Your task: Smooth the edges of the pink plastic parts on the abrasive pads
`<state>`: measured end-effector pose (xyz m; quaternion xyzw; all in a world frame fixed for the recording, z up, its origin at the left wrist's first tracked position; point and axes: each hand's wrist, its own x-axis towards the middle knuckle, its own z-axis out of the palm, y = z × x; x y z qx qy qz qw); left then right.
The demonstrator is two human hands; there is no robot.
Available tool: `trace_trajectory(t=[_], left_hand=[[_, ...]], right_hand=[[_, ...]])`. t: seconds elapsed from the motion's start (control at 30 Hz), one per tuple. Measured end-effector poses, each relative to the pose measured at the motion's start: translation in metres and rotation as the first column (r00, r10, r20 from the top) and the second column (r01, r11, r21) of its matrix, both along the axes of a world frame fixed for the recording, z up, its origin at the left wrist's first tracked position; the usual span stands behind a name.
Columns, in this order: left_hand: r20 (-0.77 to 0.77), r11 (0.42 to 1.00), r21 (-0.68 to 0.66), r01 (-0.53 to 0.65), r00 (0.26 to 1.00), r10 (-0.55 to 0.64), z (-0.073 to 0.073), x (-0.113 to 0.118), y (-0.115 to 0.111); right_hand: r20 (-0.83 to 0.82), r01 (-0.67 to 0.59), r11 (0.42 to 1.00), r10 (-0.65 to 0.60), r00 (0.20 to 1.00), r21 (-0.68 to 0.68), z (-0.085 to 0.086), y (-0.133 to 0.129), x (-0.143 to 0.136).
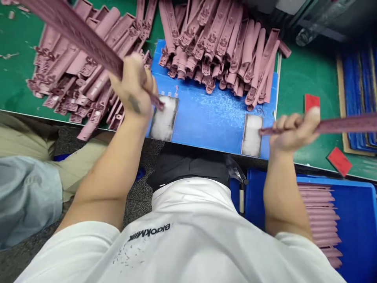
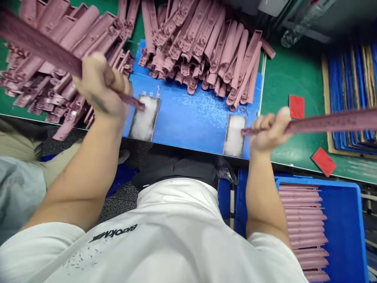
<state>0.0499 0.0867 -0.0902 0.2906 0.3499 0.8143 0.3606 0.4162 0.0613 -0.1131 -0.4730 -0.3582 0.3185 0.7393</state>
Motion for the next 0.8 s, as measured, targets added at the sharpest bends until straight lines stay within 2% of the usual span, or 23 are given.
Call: trace_trajectory(t=[0.03, 0.1, 0.2, 0.27, 0.37, 0.47, 0.53, 0.57, 0.6, 0.67, 0.73, 0.8], left_hand=[[-0.008, 1.0, -0.006, -0.001, 1.0, 0.001, 0.0, 0.0, -0.001], [-0.019, 0.999, -0.017, -0.046, 0.999, 0.046, -0.001, 0.002, 0.003], [-0.059, 0.997, 0.001, -0.082, 0.995, 0.082, 0.0, 0.004, 0.009], [-0.13, 0.996, -0.084, -0.035, 0.991, 0.024, 0.002, 0.002, 0.006], [-0.259, 0.954, -0.292, -0.062, 0.966, -0.017, 0.006, -0.005, 0.007], [-0.266, 0.832, -0.552, -0.064, 0.958, -0.103, 0.01, -0.01, 0.029], [-0.197, 0.76, -0.65, 0.001, 0.966, -0.17, 0.011, -0.01, 0.047], [-0.167, 0.757, -0.653, 0.02, 0.971, -0.171, 0.011, -0.009, 0.055], [-0.157, 0.779, -0.627, 0.011, 0.978, -0.14, 0.011, -0.007, 0.062], [-0.165, 0.832, -0.555, -0.029, 0.983, -0.076, 0.009, -0.004, 0.071], [-0.183, 0.834, -0.551, -0.044, 0.981, -0.069, 0.007, -0.002, 0.076], [-0.201, 0.82, -0.571, -0.03, 0.974, -0.105, 0.006, 0.0, 0.079]], right_hand=[[0.024, 0.008, 0.999, -0.009, 1.0, 0.041, 0.0, -0.002, -0.001], [0.041, 0.102, 0.98, -0.11, 0.993, 0.173, -0.001, 0.001, -0.004], [-0.026, 0.182, 0.964, -0.181, 0.983, 0.194, 0.0, 0.013, -0.006], [-0.008, 0.117, 0.987, -0.117, 0.993, 0.113, 0.003, 0.013, -0.004], [0.031, 0.013, 0.997, -0.011, 0.999, -0.072, 0.009, 0.014, -0.001], [0.006, -0.008, 0.946, 0.01, 1.0, -0.325, 0.01, 0.041, 0.004], [0.01, -0.054, 0.891, 0.066, 0.998, -0.451, 0.006, 0.065, 0.008], [0.025, -0.063, 0.882, 0.084, 0.996, -0.467, 0.005, 0.076, 0.009], [0.04, -0.045, 0.891, 0.07, 0.997, -0.452, 0.003, 0.084, 0.009], [0.048, 0.047, 0.927, -0.031, 0.998, -0.371, 0.002, 0.095, 0.008], [0.028, 0.083, 0.932, -0.079, 0.997, -0.352, 0.002, 0.098, 0.006], [0.033, 0.042, 0.927, -0.031, 0.999, -0.374, 0.002, 0.099, 0.006]])
